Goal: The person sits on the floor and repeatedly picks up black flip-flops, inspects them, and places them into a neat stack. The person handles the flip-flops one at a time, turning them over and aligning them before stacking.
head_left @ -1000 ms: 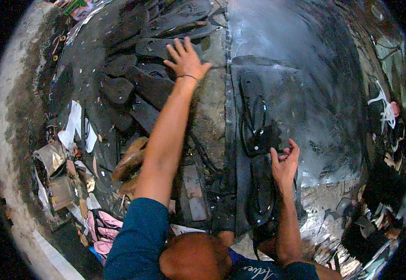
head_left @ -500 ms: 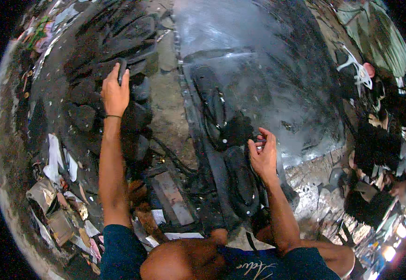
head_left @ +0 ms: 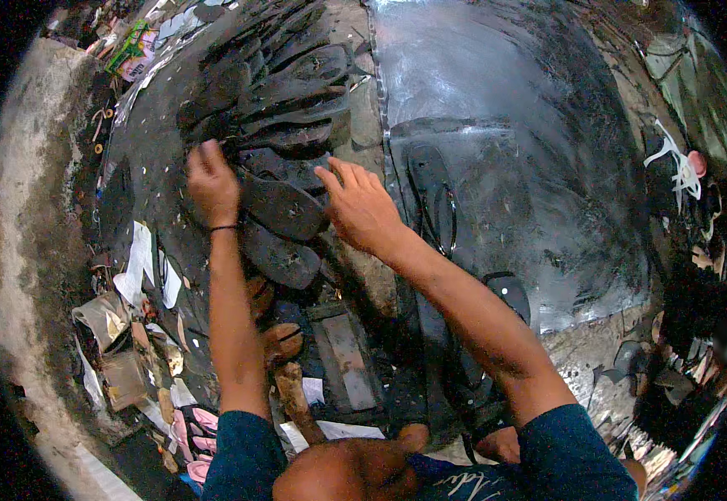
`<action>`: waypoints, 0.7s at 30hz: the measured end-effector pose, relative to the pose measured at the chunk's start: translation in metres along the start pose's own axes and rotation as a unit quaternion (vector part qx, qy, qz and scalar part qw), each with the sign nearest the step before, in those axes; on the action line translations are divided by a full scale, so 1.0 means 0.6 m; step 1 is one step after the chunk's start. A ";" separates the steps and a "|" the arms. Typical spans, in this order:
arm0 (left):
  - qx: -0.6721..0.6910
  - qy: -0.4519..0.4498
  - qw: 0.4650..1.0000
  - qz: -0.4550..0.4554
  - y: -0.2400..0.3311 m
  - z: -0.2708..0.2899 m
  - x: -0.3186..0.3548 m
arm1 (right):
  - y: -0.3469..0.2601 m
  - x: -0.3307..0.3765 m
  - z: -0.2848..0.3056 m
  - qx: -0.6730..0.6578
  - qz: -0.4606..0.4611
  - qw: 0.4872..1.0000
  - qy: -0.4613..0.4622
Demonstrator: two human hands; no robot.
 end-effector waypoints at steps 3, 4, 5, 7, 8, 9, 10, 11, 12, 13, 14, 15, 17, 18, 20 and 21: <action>-0.134 0.095 0.986 -0.008 -0.084 0.071 -0.046 | 0.007 -0.004 0.016 -0.104 -0.073 0.992 0.011; -0.177 0.085 0.980 -0.043 -0.124 0.090 -0.056 | 0.006 0.018 0.040 -0.147 -0.060 0.985 0.064; -0.135 -0.048 0.987 0.071 -0.087 0.106 -0.054 | 0.022 0.050 0.080 -0.161 -0.086 0.977 0.107; 0.166 -0.166 0.971 -0.051 0.020 0.160 -0.015 | 0.011 0.096 0.143 -0.163 -0.101 0.964 0.186; 0.215 -0.281 0.925 -0.139 0.076 0.168 0.007 | 0.016 0.132 0.175 -0.257 -0.150 0.934 0.197; 0.250 -0.362 0.879 -0.183 0.139 0.143 0.042 | 0.035 0.175 0.206 -0.330 -0.195 0.910 0.160; 0.286 -0.419 0.841 -0.188 0.202 0.097 0.082 | 0.052 0.218 0.229 -0.401 -0.243 0.875 0.122; 0.326 -0.458 0.807 -0.178 0.262 0.055 0.115 | 0.065 0.258 0.257 -0.451 -0.282 0.846 0.034; 0.365 -0.489 0.776 -0.162 0.313 0.005 0.147 | 0.075 0.301 0.274 -0.499 -0.381 0.774 0.080; 0.397 -0.513 0.748 -0.137 0.352 -0.043 0.174 | 0.080 0.341 0.281 -0.539 -0.473 0.686 0.124; 0.424 -0.534 0.724 -0.105 0.378 -0.088 0.196 | 0.093 0.367 0.285 -0.558 -0.463 0.672 0.152; 0.434 -0.609 0.662 -0.039 0.394 -0.140 0.222 | 0.112 0.392 0.283 -0.574 -0.454 0.658 0.180; 0.409 -0.656 0.633 -0.036 0.452 -0.192 0.239 | 0.159 0.428 0.278 -0.493 -0.426 0.718 0.245; 0.371 -0.609 0.695 -0.097 0.447 -0.236 0.245 | 0.180 0.429 0.257 -0.426 -0.406 0.764 0.265; 0.278 -0.546 0.764 -0.201 0.464 -0.284 0.260 | 0.210 0.438 0.249 -0.315 -0.467 0.775 0.288; 0.220 -0.527 0.785 -0.241 0.472 -0.290 0.260 | 0.216 0.435 0.250 -0.283 -0.473 0.786 0.279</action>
Point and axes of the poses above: each hand's wrist, its own x-axis away from the middle knuckle, its own z-axis out of the back of the hand, y = z × x, the point moved 3 cm from there along -x, towards the middle knuckle, and after that the axes turned 15 degrees about -x, right-handed, at the moved point
